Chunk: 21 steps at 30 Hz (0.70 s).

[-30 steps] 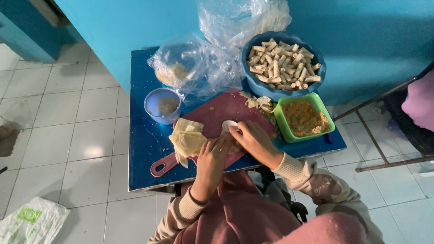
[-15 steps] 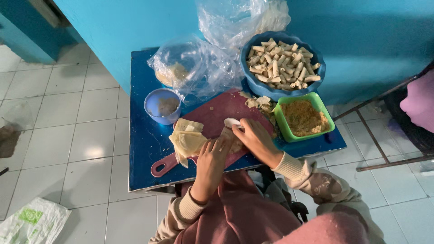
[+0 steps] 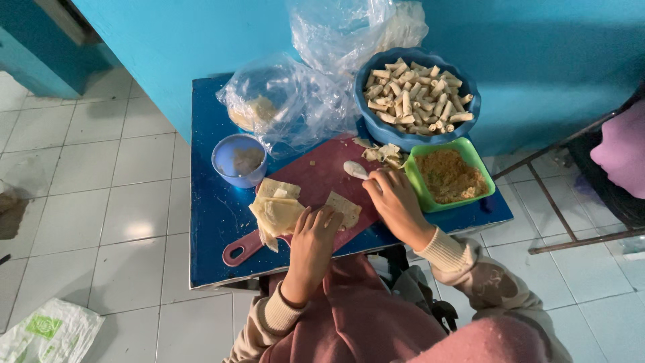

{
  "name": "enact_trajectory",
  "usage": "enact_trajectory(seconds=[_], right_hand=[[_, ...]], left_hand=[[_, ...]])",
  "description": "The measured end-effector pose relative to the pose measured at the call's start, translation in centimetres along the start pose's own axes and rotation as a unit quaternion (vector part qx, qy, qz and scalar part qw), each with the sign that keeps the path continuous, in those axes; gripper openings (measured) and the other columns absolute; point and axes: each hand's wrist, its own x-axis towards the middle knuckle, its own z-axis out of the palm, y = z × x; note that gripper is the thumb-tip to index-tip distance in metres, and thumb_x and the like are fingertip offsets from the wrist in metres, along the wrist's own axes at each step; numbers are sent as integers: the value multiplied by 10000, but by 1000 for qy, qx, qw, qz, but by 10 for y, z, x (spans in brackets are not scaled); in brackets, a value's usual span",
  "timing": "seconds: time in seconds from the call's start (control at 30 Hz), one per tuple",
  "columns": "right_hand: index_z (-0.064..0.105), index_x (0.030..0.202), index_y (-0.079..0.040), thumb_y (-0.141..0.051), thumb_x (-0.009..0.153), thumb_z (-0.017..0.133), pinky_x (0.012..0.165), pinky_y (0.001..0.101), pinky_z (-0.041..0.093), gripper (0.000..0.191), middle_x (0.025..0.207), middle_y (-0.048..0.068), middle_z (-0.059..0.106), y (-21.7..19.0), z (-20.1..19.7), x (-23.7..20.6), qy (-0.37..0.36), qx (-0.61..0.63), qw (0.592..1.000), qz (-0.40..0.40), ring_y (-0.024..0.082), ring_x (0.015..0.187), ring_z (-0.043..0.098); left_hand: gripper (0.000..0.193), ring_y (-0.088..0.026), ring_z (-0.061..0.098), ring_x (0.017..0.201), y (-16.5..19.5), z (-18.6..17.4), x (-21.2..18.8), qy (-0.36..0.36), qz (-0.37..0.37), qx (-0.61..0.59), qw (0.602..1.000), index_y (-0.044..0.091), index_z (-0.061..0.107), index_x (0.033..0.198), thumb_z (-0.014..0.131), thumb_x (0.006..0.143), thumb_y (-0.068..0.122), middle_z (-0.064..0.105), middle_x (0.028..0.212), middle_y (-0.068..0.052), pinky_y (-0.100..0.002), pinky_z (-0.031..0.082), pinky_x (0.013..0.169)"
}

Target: The person sits at a small table filling square pastry wrappers with filling scooped from a green container, folds each wrapper over the filling, and sets the folded pieces aside while a bowl of already rolled pieces sits nearby. They occasionally use a spoon to place filling on a wrapper.

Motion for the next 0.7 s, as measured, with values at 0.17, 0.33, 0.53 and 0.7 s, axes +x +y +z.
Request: enact_trajectory(seconds=[0.17,0.33,0.53,0.7], right_hand=[[673,942,-83,-156,942,739,886,432,462,98,1003,47,666,32,-40,-12,30,-67,994,77,273,1040,579],[729,899,-144,-323,889,686,870,475,415,185,948,39,724,92,-57,-31,-177,-155,960,154,310,1005,566],[715,775,-153,-269,787,677,897,512,368,122,865,23,733,119,-31,-47,-277,-69,939,192,317,1058,562],[711,792,-115,-238,852,658,939,518,372,147,842,34,746,120,-20,-52,-266,-74,937,214,326,1099,564]], left_hand=[[352,-309,607,1187,-1,-1,-1,-3,2,-15,1000,72,684,1171,577,839,24,644,1220,-124,-495,415,1131],[353,-314,601,1185,-1,0,-1,0,7,-9,1000,66,681,1178,594,837,29,640,1232,-128,-497,409,1135],[359,-302,571,1213,3,-5,0,-3,6,44,999,70,666,1181,603,829,37,621,1222,-110,-522,367,1139],[342,-306,515,1276,5,-11,-3,58,-41,129,989,79,649,1169,669,834,150,593,1259,-105,-508,337,1074]])
